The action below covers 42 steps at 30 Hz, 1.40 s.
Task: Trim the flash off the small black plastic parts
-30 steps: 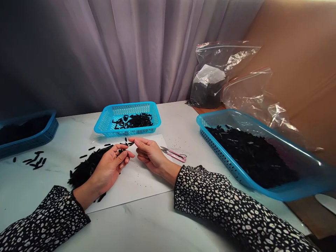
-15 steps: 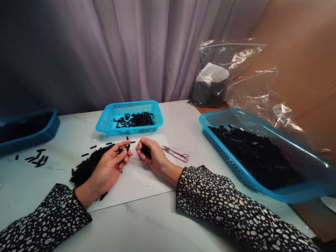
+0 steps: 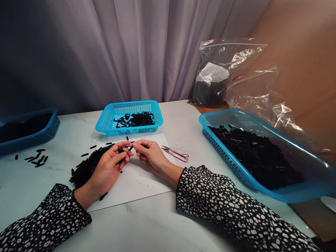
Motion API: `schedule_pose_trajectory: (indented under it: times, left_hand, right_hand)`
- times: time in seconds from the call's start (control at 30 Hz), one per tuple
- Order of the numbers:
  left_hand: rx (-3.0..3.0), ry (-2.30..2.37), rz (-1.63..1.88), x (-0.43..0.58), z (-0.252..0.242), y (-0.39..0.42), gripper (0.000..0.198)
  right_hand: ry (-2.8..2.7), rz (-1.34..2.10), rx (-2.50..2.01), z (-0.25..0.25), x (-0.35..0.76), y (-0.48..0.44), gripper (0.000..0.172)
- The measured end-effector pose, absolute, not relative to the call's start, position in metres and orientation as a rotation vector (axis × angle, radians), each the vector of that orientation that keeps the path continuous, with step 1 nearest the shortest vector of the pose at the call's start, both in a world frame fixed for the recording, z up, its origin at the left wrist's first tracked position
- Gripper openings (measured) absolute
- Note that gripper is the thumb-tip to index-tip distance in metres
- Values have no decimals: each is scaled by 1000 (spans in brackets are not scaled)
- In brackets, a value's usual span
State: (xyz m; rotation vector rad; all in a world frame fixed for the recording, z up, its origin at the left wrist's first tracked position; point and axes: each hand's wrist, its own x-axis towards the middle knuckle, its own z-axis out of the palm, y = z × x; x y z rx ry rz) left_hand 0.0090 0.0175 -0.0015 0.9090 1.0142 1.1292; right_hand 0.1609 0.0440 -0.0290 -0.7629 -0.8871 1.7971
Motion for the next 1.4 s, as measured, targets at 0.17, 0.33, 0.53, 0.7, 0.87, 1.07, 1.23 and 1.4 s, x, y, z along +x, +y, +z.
schedule_pose_trajectory:
  times: [0.17, 0.33, 0.53, 0.7, 0.87, 1.07, 1.23, 1.4]
  left_hand:
    - [924, 1038, 1139, 8, -2, 18, 34]
    - [898, 1040, 1171, 8, -3, 18, 45]
    - [910, 1091, 1165, 8, -3, 18, 31]
    - [905, 1064, 1179, 6, -2, 17, 30]
    - [913, 1043, 1172, 7, -1, 17, 29]
    - [958, 1061, 1166, 7, 1, 16, 30]
    - [991, 1075, 1139, 7, -1, 14, 34]
    - [1031, 1084, 1114, 7, -2, 13, 32]
  right_hand:
    - [-864, 1793, -743, -26, 162, 43, 34]
    - [-869, 1804, -730, -26, 162, 43, 34]
    - [-858, 1821, -717, -26, 164, 42, 34]
    - [-836, 1843, -703, -26, 165, 42, 29]
    - [-825, 1847, -700, -25, 165, 42, 24]
    - [-830, 1907, -667, -23, 164, 42, 24]
    - [-895, 1910, -698, -28, 161, 41, 36]
    - [-894, 1914, -674, -31, 160, 42, 42]
